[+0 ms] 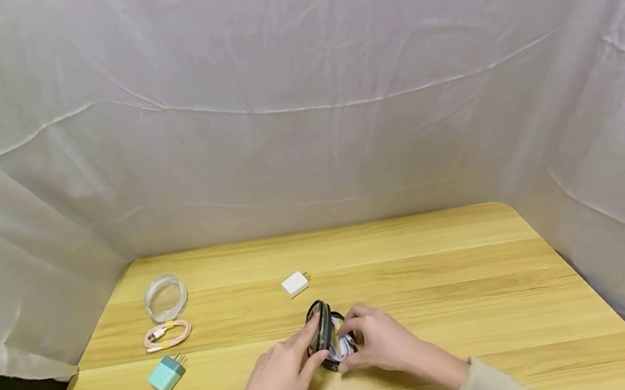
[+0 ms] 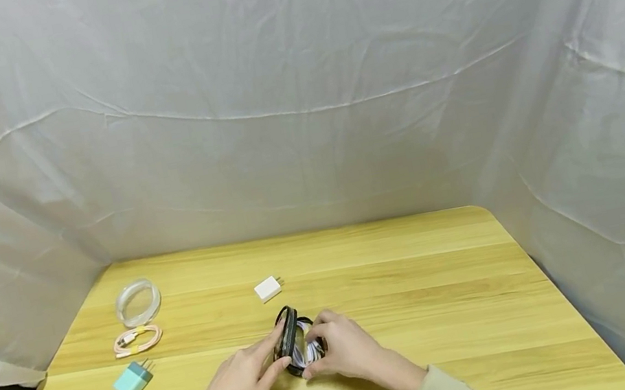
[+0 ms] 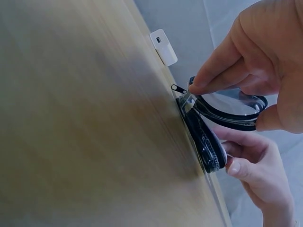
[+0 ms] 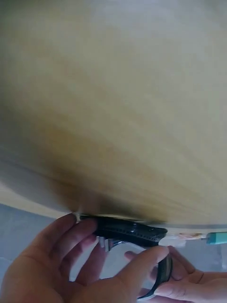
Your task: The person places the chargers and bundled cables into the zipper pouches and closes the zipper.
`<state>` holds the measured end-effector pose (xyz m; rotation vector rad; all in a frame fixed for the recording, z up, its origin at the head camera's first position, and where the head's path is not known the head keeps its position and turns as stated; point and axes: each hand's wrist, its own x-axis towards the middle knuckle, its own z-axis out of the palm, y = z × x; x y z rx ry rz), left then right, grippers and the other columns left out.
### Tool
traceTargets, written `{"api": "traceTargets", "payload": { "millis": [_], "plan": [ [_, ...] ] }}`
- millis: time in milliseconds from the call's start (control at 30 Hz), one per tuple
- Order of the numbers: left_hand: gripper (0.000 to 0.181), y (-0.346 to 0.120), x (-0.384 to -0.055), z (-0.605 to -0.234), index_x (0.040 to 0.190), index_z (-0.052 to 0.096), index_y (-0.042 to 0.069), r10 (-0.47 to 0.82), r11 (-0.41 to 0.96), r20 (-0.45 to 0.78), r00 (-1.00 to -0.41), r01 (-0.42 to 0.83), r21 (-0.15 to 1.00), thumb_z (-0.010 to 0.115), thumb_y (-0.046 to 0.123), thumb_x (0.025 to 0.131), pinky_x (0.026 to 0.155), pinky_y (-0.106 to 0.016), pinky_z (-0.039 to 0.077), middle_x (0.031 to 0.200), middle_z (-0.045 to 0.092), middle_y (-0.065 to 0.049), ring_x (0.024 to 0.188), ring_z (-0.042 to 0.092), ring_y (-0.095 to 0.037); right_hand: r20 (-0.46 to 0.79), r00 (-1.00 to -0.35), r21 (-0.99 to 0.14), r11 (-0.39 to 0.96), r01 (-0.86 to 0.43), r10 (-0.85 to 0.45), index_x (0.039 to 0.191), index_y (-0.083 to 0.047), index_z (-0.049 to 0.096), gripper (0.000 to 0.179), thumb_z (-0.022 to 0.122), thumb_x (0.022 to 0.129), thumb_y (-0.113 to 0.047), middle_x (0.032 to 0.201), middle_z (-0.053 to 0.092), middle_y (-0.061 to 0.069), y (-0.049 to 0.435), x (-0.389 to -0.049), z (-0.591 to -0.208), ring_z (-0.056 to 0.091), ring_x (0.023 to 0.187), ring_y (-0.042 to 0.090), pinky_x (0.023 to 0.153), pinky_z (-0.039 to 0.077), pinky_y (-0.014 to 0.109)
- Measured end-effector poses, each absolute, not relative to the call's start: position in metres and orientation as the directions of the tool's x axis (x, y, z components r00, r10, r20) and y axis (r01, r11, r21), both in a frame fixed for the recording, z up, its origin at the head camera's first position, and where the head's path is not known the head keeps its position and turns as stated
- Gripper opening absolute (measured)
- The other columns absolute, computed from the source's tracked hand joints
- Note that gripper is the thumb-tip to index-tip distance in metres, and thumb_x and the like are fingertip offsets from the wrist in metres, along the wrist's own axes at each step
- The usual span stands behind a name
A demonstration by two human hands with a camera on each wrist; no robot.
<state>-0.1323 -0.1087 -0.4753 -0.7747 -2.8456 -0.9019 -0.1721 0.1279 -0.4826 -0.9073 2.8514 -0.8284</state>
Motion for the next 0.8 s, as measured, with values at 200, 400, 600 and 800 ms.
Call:
{"api": "traceTargets", "payload": {
  "millis": [200, 400, 600, 800],
  "plan": [
    [0.064, -0.11, -0.133, -0.476, 0.16, 0.041, 0.012, 0.447, 0.711, 0.189, -0.874, 0.475, 0.518, 0.061, 0.039, 0.105, 0.052, -0.021, 0.047, 0.144, 0.06, -0.019, 0.049, 0.042, -0.001, 0.062, -0.765, -0.565, 0.609, -0.557, -0.641, 0.124, -0.002, 0.073, 0.049, 0.089, 0.081, -0.021, 0.119, 0.068, 0.006, 0.139, -0.178, -0.478, 0.062, 0.088, 0.008, 0.076, 0.055, 0.018],
    [0.064, -0.11, -0.134, -0.475, 0.159, 0.043, 0.011, 0.454, 0.715, 0.194, -0.869, 0.486, 0.502, 0.062, 0.039, 0.105, 0.058, -0.025, 0.052, 0.144, 0.06, -0.019, 0.054, 0.046, 0.0, 0.104, -0.728, -0.561, 0.565, -0.605, -0.678, 0.119, -0.001, 0.075, 0.036, 0.084, 0.086, -0.013, 0.113, 0.074, 0.009, 0.143, -0.186, -0.479, 0.068, 0.089, 0.012, 0.078, 0.057, 0.021],
    [0.063, -0.11, -0.134, -0.475, 0.159, 0.043, 0.011, 0.462, 0.708, 0.191, -0.866, 0.49, 0.509, 0.061, 0.039, 0.105, 0.053, -0.023, 0.047, 0.144, 0.061, -0.018, 0.05, 0.041, 0.0, 0.087, -0.777, -0.609, 0.584, -0.537, -0.624, 0.112, -0.005, 0.078, 0.035, 0.089, 0.082, -0.019, 0.103, 0.076, 0.004, 0.142, -0.19, -0.482, 0.065, 0.082, 0.01, 0.072, 0.055, 0.02],
    [0.064, -0.11, -0.135, -0.475, 0.16, 0.042, 0.01, 0.476, 0.691, 0.172, -0.863, 0.487, 0.534, 0.061, 0.038, 0.106, 0.049, -0.02, 0.043, 0.141, 0.063, -0.019, 0.047, 0.036, 0.001, 0.113, -0.79, -0.537, 0.632, -0.559, -0.603, 0.102, -0.01, 0.078, 0.034, 0.093, 0.076, -0.025, 0.095, 0.074, -0.004, 0.138, -0.19, -0.484, 0.063, 0.079, 0.008, 0.072, 0.054, 0.02]
  ]
}}
